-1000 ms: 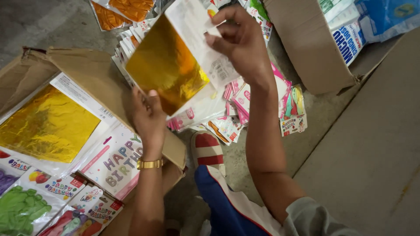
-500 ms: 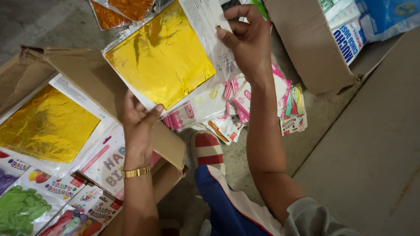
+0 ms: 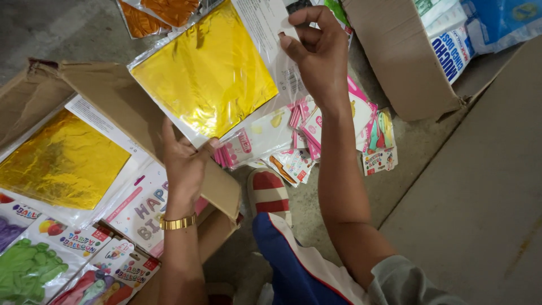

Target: Sorting and organizing various party decorations and metallic balloons into a cardboard box.

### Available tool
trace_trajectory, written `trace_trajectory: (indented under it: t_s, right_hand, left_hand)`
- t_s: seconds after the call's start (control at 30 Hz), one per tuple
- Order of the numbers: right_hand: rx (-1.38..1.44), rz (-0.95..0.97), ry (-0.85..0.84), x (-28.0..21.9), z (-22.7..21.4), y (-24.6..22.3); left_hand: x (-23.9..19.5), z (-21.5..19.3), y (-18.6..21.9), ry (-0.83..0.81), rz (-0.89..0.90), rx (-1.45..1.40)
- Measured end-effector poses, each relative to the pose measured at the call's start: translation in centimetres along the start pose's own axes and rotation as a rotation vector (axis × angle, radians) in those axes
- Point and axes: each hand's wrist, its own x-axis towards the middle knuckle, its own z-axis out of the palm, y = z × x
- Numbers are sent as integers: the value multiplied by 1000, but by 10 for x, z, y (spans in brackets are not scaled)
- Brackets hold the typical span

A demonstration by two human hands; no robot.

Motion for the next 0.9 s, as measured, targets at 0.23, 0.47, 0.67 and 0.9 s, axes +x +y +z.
trace_trajectory:
  t_s: [0.23, 0.47, 0.67, 0.9]
  right_hand:
    - [153, -82, 3, 0, 31, -4]
    - [-17, -248, -228, -47, 163, -22]
    - [-276, -248, -543, -103, 264, -28]
    - [-680, -206, -660, -113, 313, 32]
  left_hand:
    - [7, -42, 57, 101, 120, 344]
    - [-61, -156, 181, 140, 5, 787]
    - [-131, -242, 163, 299, -25, 626]
    - [-146, -338, -14, 577, -44, 630]
